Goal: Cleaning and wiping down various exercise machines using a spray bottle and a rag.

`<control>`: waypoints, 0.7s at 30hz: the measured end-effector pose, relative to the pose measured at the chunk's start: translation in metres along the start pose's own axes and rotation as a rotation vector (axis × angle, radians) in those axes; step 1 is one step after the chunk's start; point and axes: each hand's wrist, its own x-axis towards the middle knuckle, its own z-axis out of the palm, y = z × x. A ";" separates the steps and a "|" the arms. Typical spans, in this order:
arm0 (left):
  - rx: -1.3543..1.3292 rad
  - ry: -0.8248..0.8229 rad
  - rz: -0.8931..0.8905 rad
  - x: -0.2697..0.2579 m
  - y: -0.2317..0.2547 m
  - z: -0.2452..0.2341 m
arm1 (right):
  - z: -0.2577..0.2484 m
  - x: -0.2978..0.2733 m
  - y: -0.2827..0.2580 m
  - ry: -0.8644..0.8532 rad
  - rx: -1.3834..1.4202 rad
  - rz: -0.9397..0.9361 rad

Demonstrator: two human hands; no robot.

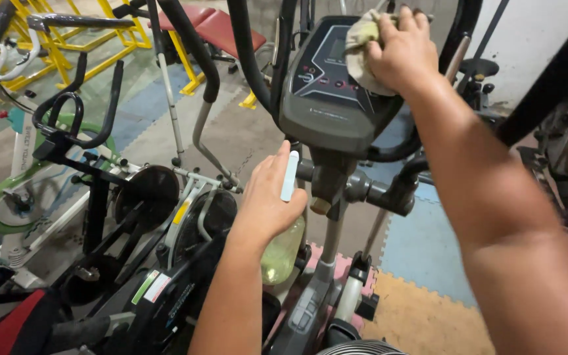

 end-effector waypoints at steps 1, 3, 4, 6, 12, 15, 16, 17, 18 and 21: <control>-0.002 -0.005 0.002 -0.005 0.002 -0.001 | 0.017 -0.008 0.013 -0.001 -0.002 0.006; -0.004 0.003 0.020 -0.013 0.008 -0.001 | 0.049 -0.026 0.043 0.207 0.186 -0.029; -0.009 -0.004 0.027 -0.013 0.015 -0.002 | 0.050 -0.046 0.038 0.210 0.180 -0.021; -0.022 -0.095 0.004 -0.014 0.032 -0.002 | 0.051 -0.088 0.032 0.405 0.475 -0.103; -0.155 -0.123 0.271 -0.007 0.063 0.039 | -0.004 -0.187 0.021 0.201 0.633 -0.102; -0.247 -0.135 0.364 0.006 0.088 0.064 | -0.055 -0.182 0.059 0.533 0.219 -0.214; -0.255 -0.134 0.381 0.010 0.098 0.071 | -0.075 -0.177 0.070 0.544 0.203 -0.213; -0.271 -0.122 0.405 0.014 0.109 0.076 | -0.094 -0.170 0.080 0.618 0.096 -0.204; -0.286 -0.110 0.429 0.018 0.119 0.081 | -0.113 -0.164 0.090 0.691 -0.012 -0.195; -0.300 -0.148 0.438 0.034 0.144 0.098 | -0.128 -0.126 0.130 0.614 -0.291 -0.145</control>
